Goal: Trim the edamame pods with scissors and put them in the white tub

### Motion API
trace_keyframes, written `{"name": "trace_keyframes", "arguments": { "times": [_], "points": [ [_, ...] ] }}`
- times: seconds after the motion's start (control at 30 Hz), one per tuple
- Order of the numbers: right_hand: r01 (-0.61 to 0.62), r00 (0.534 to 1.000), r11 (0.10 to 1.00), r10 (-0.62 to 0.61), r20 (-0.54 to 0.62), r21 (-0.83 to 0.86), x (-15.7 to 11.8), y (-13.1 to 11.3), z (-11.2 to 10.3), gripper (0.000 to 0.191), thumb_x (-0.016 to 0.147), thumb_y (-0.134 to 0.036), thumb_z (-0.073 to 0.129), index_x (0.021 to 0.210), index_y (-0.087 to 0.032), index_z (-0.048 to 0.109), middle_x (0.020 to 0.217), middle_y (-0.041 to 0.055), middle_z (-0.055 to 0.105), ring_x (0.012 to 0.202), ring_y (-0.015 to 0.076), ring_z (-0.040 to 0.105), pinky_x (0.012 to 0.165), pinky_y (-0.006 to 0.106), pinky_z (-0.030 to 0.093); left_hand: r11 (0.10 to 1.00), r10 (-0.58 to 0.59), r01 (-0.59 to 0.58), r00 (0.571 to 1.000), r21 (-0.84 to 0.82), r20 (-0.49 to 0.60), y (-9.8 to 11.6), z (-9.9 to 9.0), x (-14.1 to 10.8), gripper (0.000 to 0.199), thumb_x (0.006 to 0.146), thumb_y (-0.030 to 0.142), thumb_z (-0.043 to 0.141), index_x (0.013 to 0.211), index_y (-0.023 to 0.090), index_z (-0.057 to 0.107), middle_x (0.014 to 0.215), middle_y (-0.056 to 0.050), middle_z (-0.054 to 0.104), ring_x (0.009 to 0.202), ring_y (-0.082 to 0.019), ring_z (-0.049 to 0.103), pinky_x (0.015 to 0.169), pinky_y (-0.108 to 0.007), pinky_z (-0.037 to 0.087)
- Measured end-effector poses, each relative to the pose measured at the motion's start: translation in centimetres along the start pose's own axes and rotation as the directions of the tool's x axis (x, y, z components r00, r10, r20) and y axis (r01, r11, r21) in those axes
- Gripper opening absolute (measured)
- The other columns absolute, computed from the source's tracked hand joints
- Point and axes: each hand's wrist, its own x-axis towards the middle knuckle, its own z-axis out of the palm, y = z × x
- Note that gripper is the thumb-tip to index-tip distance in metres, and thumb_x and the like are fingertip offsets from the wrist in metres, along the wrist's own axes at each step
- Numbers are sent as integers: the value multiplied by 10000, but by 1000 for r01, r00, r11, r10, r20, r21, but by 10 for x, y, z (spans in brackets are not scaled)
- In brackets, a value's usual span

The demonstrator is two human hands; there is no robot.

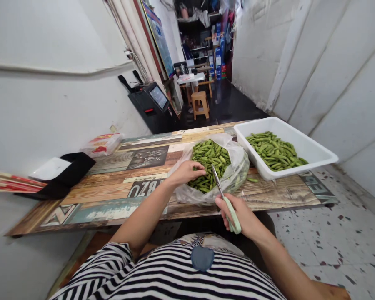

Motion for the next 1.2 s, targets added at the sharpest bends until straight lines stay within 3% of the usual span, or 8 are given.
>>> {"name": "trace_keyframes", "arguments": {
  "times": [0.13,0.33,0.5,0.7,0.9,1.07,1.2],
  "points": [
    [83,995,988,-74,66,-133,-2,-5,-2,507,840,-607,499,1083,-167,573,575,-49,515,450,114,514,436,224,447,947,-120,168,976,-274,183,12,-4,-11,326,738,433,639,737,106,647,558,3,538,440,-55,351,417,-203,211],
    [102,994,947,-104,8,-305,-6,-12,-4,484,856,-604,475,1033,-173,605,502,-56,485,431,121,494,422,218,393,874,-170,234,968,-426,184,9,-6,-13,399,658,494,708,737,115,612,497,44,440,423,-36,321,403,-188,141],
    [137,990,904,-143,17,-404,-8,-14,-5,386,880,-546,487,875,-180,610,501,-37,508,443,118,496,430,215,382,896,-122,204,967,-395,221,13,-4,-17,395,679,495,689,758,113,627,487,49,440,423,-38,318,404,-187,166],
    [157,985,884,-171,7,-440,-8,-21,-6,301,870,-489,537,825,-198,598,473,-60,447,399,96,431,390,200,349,932,-105,181,965,-314,242,20,-1,-21,378,671,465,702,778,104,671,487,40,480,433,-46,347,429,-199,234],
    [93,992,914,-120,-45,-395,-3,-14,-4,320,835,-495,580,731,-193,575,413,-75,405,321,84,396,327,196,283,881,-176,267,951,-392,252,16,1,-16,343,637,374,739,830,104,653,490,49,473,431,-40,357,411,-186,205],
    [105,994,973,-109,-9,-207,0,-9,-4,429,861,-586,484,986,-184,568,494,-69,471,382,110,464,380,218,393,797,-157,240,968,-554,194,18,2,-13,275,642,239,722,836,131,560,594,18,577,420,-23,373,381,-161,168],
    [160,986,984,-155,64,-78,-4,-10,-2,503,884,-626,399,1052,-167,520,627,-35,521,514,124,528,518,256,465,720,-80,165,985,-675,155,19,4,-15,329,661,315,741,830,142,518,794,-51,668,458,-19,419,369,-151,160]
  ]
}}
